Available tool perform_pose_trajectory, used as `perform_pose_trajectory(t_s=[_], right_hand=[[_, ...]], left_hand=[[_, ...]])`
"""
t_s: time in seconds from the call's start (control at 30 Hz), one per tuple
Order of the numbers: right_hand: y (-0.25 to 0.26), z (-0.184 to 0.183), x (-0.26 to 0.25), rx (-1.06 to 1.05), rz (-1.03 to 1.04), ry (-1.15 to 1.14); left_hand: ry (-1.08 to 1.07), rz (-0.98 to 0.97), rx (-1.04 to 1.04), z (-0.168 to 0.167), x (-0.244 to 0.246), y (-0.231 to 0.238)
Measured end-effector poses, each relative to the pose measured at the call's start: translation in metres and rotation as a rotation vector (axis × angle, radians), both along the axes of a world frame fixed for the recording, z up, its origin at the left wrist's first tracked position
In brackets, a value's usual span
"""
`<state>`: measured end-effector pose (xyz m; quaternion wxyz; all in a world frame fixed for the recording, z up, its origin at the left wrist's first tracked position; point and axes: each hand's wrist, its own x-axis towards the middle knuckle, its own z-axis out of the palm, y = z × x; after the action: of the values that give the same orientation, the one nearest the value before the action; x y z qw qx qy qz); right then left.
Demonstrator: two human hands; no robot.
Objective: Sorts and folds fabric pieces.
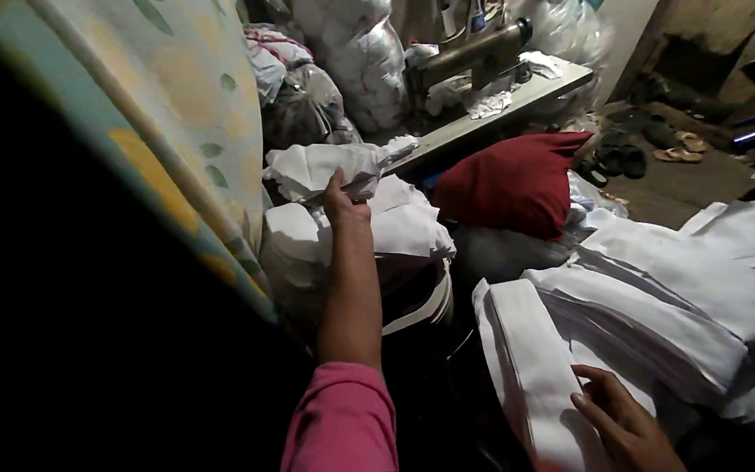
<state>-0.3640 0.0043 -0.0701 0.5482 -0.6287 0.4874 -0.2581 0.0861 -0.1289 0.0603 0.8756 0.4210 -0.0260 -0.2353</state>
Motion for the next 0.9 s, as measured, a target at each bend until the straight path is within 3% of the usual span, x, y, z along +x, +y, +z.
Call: perform_pose_trajectory(t_s=[0.17,0.3,0.5,0.6,0.73,0.9], right_hand=[[0.002,-0.006,-0.002,-0.022,-0.019,0.008],[0.007,-0.013,0.001,-0.057,-0.086,0.039],[-0.022,0.016,-0.008,-0.173,0.018,0.205],[-0.058,0.037,-0.02,-0.335,-0.078,0.359],[-0.121,0.043,-0.035,-0.519,-0.215,0.607],[-0.166,0.036,-0.033,-0.375,-0.244,0.797]], left_hand=[[0.025,0.03,0.066,-0.026,0.027,-0.038],[-0.049,0.034,-0.006,-0.054,0.04,-0.059],[0.028,0.002,0.153,-0.111,0.031,-0.056],[-0.022,0.021,0.245,-0.112,0.038,-0.056],[0.036,0.032,0.181,-0.101,0.035,-0.052],[0.066,0.082,0.111,-0.087,0.024,-0.052]])
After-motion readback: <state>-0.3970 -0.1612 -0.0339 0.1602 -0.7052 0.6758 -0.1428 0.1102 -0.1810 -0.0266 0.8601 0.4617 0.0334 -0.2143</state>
